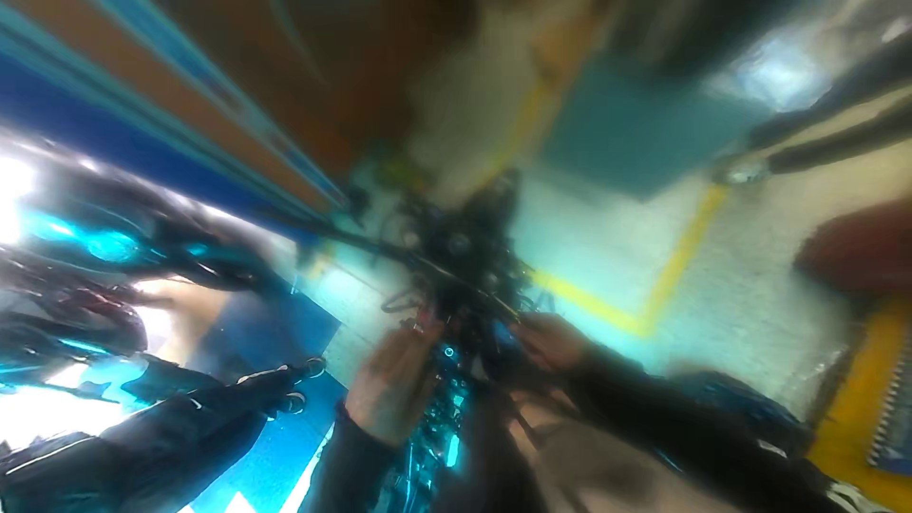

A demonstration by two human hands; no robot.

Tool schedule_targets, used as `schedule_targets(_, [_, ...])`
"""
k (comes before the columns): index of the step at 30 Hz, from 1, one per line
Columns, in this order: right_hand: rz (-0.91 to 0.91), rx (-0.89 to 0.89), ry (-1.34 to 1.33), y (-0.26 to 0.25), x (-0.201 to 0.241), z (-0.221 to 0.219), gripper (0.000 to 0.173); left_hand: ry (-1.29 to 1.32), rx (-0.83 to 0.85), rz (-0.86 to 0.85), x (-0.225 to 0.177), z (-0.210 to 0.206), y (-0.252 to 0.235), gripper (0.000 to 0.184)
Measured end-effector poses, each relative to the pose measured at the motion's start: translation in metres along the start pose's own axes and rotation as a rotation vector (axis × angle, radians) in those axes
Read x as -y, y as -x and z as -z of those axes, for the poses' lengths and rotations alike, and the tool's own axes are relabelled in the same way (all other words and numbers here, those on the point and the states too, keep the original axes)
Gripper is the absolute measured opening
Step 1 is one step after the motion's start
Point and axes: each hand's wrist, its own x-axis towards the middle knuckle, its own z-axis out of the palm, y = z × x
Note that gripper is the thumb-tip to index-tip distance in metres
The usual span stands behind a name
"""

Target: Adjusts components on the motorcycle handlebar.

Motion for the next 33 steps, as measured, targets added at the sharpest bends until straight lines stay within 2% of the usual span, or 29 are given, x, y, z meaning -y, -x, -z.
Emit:
schedule_targets(4, [0.019, 0.017, -0.048, 0.000, -0.003, 0.000, 0.025, -0.016, 0.060, -0.203, 0.021, -0.007, -0.029, 0.027])
schedule_targets(11, [0.023, 0.014, -0.020, 0.000, -0.003, 0.000, 0.030, -0.300, 0.088, -0.421, 0.056, -0.029, -0.054, 0.025])
schedule_targets(14, [0.041, -0.028, 0.011, 0.001, -0.004, -0.001, 0.031, -0.379, 0.114, -0.616, 0.054, -0.040, -0.074, 0.020])
schedule_targets(17, [0.058, -0.047, 0.071, 0.001, -0.004, 0.000, 0.035, -0.423, 0.133, -0.858, 0.060, -0.056, -0.093, 0.022])
schedule_targets(20, [0.043, -0.043, 0.085, 0.001, -0.005, 0.000, 0.037, -0.461, 0.200, -0.989, 0.078, -0.068, -0.101, 0.025])
schedule_targets(24, [0.028, -0.062, 0.132, 0.001, -0.001, -0.001, 0.039, -0.468, 0.207, -1.037, 0.095, -0.078, -0.103, 0.026])
schedule_targets(33, [0.060, -0.032, 0.199, 0.009, 0.012, 0.003, 0.040, -0.371, 0.122, -0.968, 0.090, -0.088, -0.100, 0.022])
